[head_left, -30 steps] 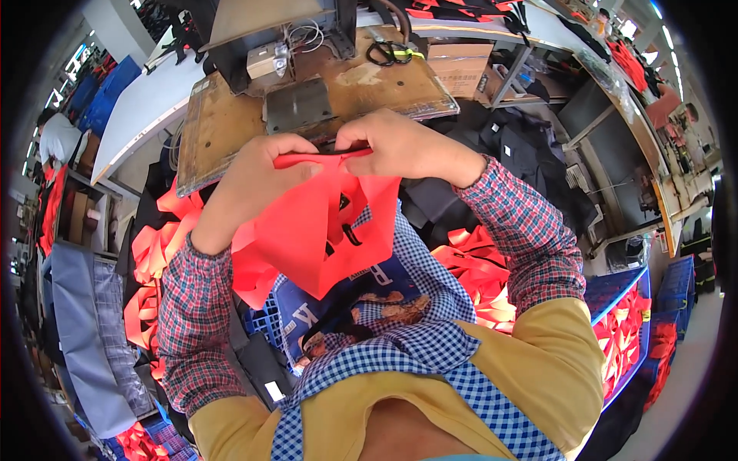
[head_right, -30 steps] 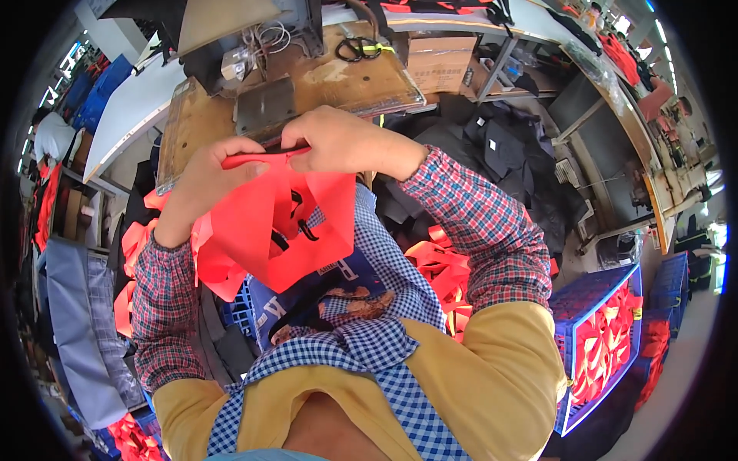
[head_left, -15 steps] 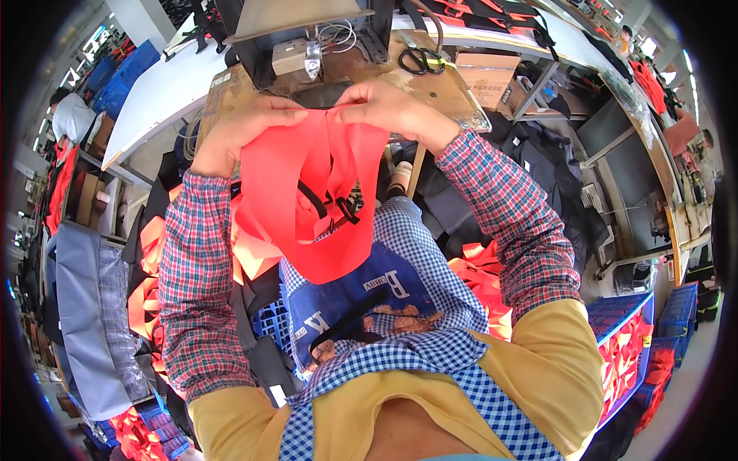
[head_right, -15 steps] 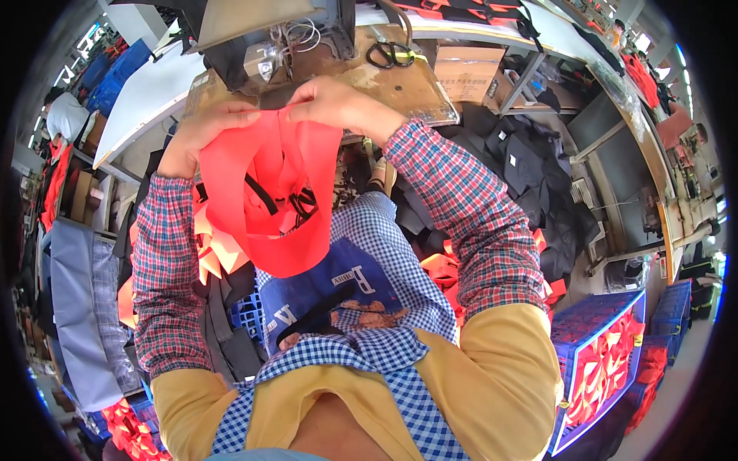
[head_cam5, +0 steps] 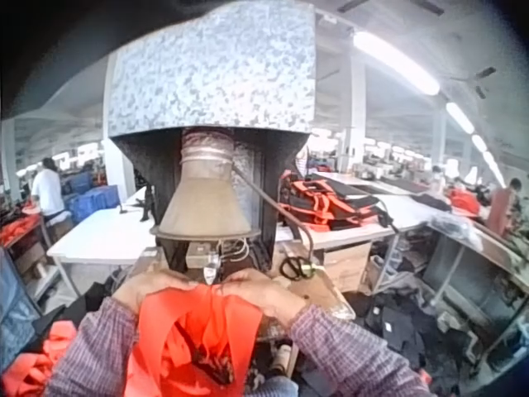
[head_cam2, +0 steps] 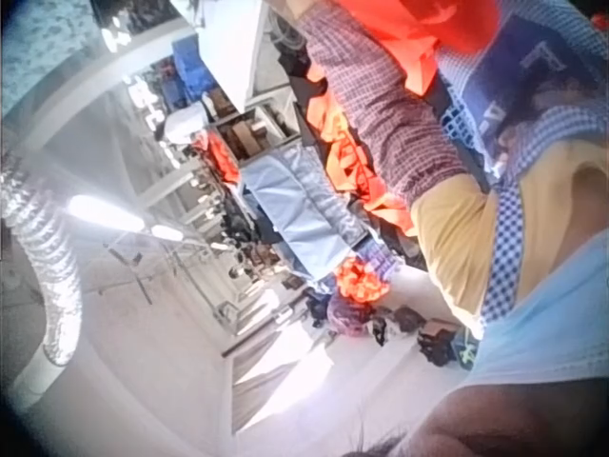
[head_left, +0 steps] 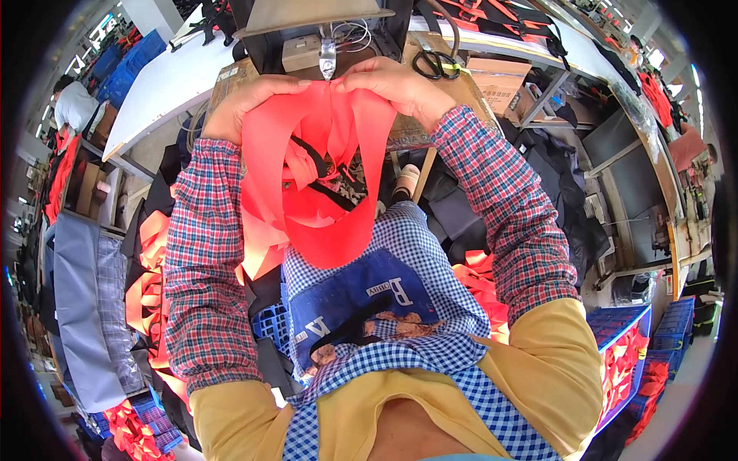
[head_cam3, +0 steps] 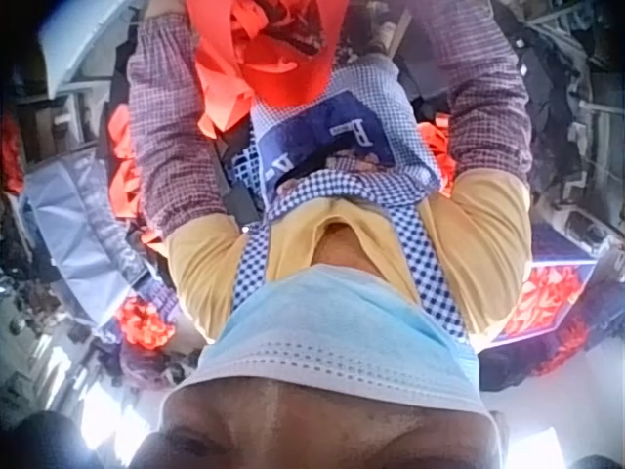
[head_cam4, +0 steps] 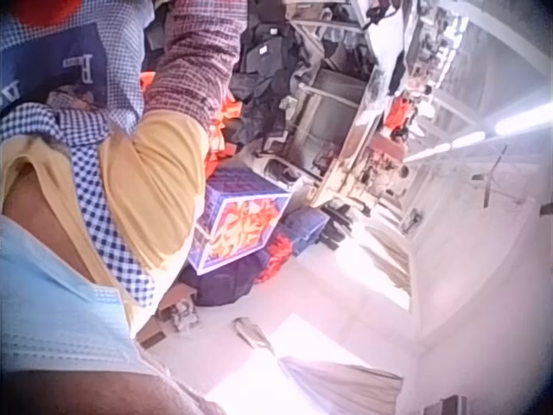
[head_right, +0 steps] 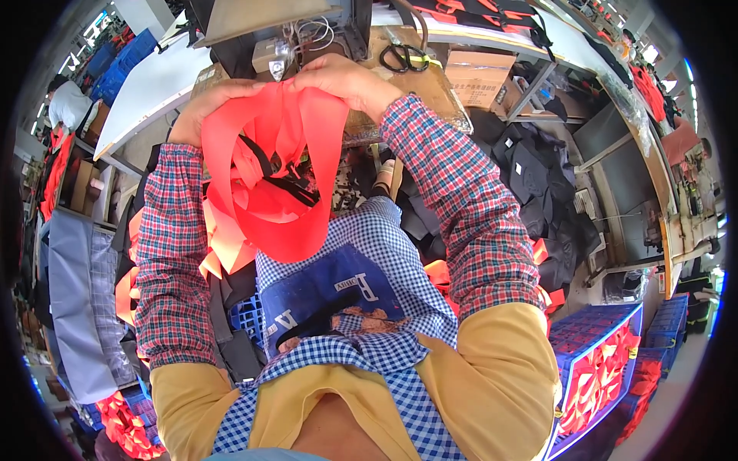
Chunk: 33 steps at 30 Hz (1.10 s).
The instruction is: Assembling and inspecting red fabric components with black straps at a manufacturing workstation.
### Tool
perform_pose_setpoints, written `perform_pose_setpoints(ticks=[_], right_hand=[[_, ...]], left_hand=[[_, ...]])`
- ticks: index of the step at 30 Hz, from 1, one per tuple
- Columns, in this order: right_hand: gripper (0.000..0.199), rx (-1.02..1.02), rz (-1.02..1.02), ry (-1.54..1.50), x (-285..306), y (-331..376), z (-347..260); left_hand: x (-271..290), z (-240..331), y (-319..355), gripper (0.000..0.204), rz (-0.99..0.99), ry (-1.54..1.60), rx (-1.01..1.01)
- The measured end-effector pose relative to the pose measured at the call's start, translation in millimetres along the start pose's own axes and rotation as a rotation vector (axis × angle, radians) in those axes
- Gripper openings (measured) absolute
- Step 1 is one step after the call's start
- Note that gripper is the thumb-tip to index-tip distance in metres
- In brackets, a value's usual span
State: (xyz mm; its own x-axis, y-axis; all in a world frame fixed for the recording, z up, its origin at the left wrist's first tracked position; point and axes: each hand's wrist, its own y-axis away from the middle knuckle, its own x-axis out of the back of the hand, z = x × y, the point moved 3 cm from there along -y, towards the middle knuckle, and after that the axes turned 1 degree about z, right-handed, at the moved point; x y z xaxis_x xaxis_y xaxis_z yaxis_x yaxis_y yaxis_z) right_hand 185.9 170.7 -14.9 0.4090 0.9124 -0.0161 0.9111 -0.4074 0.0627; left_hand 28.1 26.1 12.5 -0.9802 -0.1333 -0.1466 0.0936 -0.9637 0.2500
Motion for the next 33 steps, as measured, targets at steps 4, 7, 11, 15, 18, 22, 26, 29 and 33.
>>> perform_pose_setpoints(ticks=[4,7,11,15,18,22,26,29,33], right_hand=[[0.024,0.024,0.016,-0.02,0,0,-1],[0.024,0.047,0.029,-0.023,0,-1,-2],[0.022,0.067,0.027,-0.042,-1,-4,-1],[0.021,0.053,0.048,-0.058,0,-8,0],[0.021,0.059,0.054,-0.059,2,-11,0],[0.021,0.062,0.067,-0.067,4,-12,0],[0.023,0.055,0.07,-0.059,4,-12,0],[0.024,0.071,0.072,-0.027,2,-10,-1],[0.024,0.056,0.078,-0.03,1,-6,-1]], left_hand=[[-11,2,2,0.026,-0.043,0.109,0.036],[-6,2,-2,0.025,-0.045,0.075,-0.012],[1,-1,-9,0.026,-0.026,0.087,-0.014],[7,-3,-16,0.027,-0.005,0.1,-0.017],[10,-3,-20,0.027,0.011,0.11,-0.021],[9,0,-23,0.027,-0.018,0.088,-0.014],[10,-2,-25,0.027,-0.022,0.128,-0.002],[12,-5,-24,0.027,-0.043,0.169,0.034],[14,-6,-22,0.027,-0.015,0.136,-0.041]])
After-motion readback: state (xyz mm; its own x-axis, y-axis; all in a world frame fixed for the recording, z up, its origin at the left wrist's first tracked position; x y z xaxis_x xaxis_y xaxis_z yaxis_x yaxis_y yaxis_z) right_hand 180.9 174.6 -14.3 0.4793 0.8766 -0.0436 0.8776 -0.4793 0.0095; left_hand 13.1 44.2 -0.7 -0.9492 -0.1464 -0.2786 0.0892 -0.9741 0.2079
